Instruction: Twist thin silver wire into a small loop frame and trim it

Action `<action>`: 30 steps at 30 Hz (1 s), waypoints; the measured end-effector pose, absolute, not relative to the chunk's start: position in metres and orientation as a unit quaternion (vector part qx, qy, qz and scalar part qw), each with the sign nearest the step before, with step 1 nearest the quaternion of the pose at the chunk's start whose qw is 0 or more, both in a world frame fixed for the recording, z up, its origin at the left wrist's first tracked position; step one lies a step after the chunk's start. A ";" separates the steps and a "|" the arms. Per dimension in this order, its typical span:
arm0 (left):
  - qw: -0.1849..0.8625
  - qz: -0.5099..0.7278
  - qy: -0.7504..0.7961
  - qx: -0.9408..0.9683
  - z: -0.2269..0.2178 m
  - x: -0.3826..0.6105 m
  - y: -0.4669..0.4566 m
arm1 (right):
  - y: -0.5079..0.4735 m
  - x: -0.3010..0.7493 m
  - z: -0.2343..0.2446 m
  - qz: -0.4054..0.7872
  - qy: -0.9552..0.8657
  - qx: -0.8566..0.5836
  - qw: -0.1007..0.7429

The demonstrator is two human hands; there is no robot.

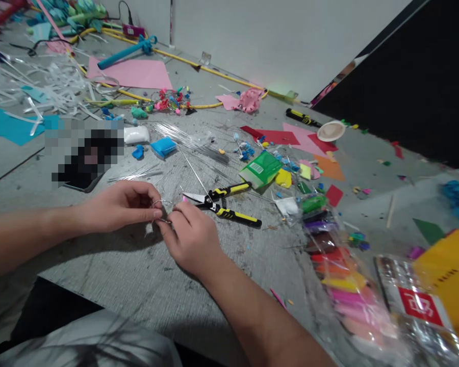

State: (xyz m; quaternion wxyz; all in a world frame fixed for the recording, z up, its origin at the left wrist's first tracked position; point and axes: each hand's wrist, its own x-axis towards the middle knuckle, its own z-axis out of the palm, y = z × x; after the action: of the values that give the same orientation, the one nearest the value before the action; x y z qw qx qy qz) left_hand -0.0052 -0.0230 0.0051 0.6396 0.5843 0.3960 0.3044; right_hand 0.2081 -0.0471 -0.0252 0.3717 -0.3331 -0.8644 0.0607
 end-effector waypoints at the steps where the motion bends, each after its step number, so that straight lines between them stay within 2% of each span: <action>1: 0.646 0.297 0.396 0.581 0.004 -0.006 -0.023 | -0.047 0.208 -0.025 0.073 -0.857 -0.330 0.388; 5: 0.667 0.252 0.412 0.568 0.004 -0.006 -0.024 | -0.047 0.211 -0.024 0.120 -0.808 -0.366 0.446; 16: 0.649 0.252 0.407 0.592 0.003 -0.006 -0.024 | -0.043 0.214 -0.027 0.040 -0.853 -0.333 0.399; 30: 0.651 0.242 0.411 0.591 0.007 -0.008 -0.022 | -0.049 0.212 -0.029 0.075 -0.828 -0.380 0.405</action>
State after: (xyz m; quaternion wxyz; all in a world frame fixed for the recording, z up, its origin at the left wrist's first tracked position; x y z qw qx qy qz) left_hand -0.0081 -0.0224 0.0073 0.6507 0.5908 0.4110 0.2422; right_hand 0.2124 -0.0495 -0.0287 0.4045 -0.3802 -0.8283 0.0752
